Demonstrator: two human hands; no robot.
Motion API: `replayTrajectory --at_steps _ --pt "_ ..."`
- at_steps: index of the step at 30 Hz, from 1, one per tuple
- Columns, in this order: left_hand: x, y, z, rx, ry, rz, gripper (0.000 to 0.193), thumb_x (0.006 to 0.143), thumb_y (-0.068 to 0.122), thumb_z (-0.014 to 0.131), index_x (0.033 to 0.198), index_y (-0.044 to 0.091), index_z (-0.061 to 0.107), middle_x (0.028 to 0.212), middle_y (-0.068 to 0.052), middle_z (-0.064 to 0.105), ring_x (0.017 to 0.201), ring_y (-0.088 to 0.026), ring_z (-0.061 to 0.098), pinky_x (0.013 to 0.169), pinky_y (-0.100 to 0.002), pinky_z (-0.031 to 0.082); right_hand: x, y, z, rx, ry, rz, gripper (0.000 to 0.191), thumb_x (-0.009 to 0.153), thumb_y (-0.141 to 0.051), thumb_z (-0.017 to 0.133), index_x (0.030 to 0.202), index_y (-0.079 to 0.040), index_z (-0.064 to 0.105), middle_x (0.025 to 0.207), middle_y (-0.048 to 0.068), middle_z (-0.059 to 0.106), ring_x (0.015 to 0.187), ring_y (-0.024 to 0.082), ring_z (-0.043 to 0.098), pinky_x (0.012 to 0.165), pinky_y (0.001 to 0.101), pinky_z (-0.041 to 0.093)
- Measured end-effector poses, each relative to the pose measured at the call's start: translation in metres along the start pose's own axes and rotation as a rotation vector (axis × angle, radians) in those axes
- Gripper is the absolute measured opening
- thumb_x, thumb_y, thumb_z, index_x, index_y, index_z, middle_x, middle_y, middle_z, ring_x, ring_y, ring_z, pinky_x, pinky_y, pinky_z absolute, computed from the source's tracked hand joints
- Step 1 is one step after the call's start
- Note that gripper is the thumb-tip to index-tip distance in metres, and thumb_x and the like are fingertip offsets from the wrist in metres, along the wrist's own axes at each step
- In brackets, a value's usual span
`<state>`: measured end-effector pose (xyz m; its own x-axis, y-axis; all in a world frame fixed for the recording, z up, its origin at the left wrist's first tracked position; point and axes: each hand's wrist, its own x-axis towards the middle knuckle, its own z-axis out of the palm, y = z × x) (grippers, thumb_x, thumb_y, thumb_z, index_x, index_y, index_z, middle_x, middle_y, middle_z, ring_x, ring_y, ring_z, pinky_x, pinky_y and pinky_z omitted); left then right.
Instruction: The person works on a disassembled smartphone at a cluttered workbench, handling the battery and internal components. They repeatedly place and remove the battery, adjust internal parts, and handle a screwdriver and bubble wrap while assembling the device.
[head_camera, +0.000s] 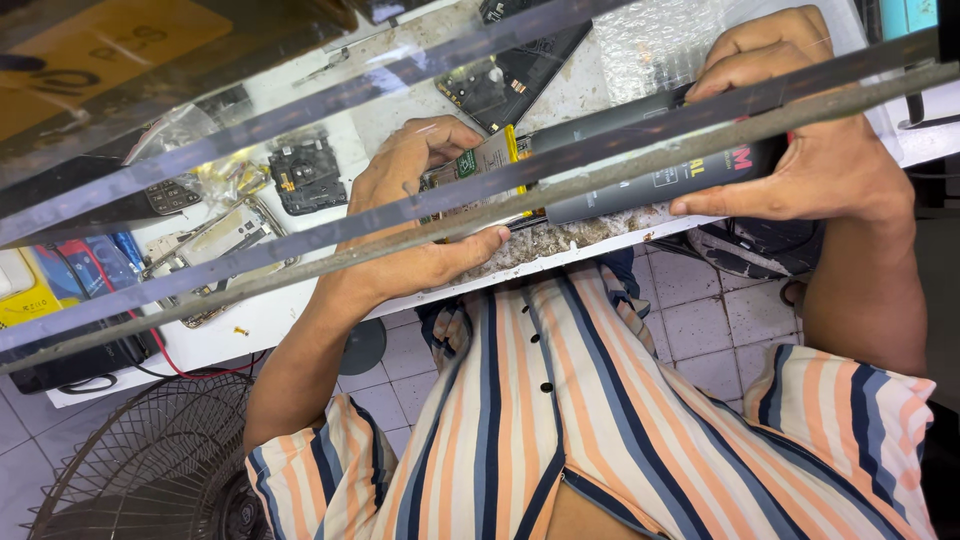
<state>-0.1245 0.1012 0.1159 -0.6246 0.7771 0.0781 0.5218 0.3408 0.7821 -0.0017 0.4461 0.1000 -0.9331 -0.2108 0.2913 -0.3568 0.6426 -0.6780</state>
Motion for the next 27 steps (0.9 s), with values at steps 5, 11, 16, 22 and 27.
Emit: replayTrajectory --at_steps 5,11,16,22,27 --pt "0.000 0.003 0.000 0.093 0.001 0.058 0.062 0.074 0.027 0.091 0.125 0.005 0.062 0.122 -0.013 0.067 0.110 -0.030 0.065 0.096 -0.042 0.053 -0.007 0.013 0.000 -0.038 0.014 0.003 0.068 0.057 -0.032 0.099 0.109 -0.003 0.066 0.115 0.014 0.059 0.116 0.029 0.053 0.098 0.0423 0.044" --pt "0.000 0.006 0.003 0.159 0.026 0.201 0.054 0.079 0.026 0.088 0.120 0.004 0.063 0.124 -0.011 0.066 0.116 -0.032 0.063 0.101 -0.044 0.053 -0.016 0.020 0.006 -0.056 0.020 0.051 0.064 0.054 -0.032 0.099 0.104 -0.004 0.070 0.115 0.012 0.061 0.117 0.027 0.053 0.093 0.0385 0.045" --pt "0.002 0.007 0.004 0.237 -0.022 0.226 0.055 0.079 0.027 0.087 0.120 0.000 0.062 0.125 -0.015 0.066 0.116 -0.034 0.060 0.102 -0.045 0.051 -0.018 0.023 0.012 -0.034 0.045 0.063 0.066 0.054 -0.038 0.099 0.104 -0.006 0.071 0.116 0.012 0.060 0.118 0.027 0.053 0.094 0.0376 0.047" --pt "0.002 0.012 0.004 0.282 -0.033 0.226 0.057 0.079 0.027 0.086 0.123 -0.001 0.062 0.124 -0.016 0.065 0.115 -0.033 0.060 0.101 -0.044 0.051 -0.017 0.026 0.016 -0.143 0.102 -0.092 0.059 0.058 -0.033 0.101 0.099 -0.001 0.073 0.112 0.018 0.061 0.111 0.034 0.056 0.091 0.0458 0.049" --pt "0.004 0.013 0.005 0.256 -0.015 0.275 0.052 0.087 0.023 0.085 0.126 -0.001 0.061 0.126 -0.015 0.065 0.116 -0.032 0.060 0.102 -0.042 0.052 -0.021 0.024 0.016 -0.149 0.108 -0.119 0.052 0.061 -0.027 0.100 0.099 -0.001 0.074 0.113 0.019 0.059 0.110 0.036 0.057 0.091 0.0475 0.050"
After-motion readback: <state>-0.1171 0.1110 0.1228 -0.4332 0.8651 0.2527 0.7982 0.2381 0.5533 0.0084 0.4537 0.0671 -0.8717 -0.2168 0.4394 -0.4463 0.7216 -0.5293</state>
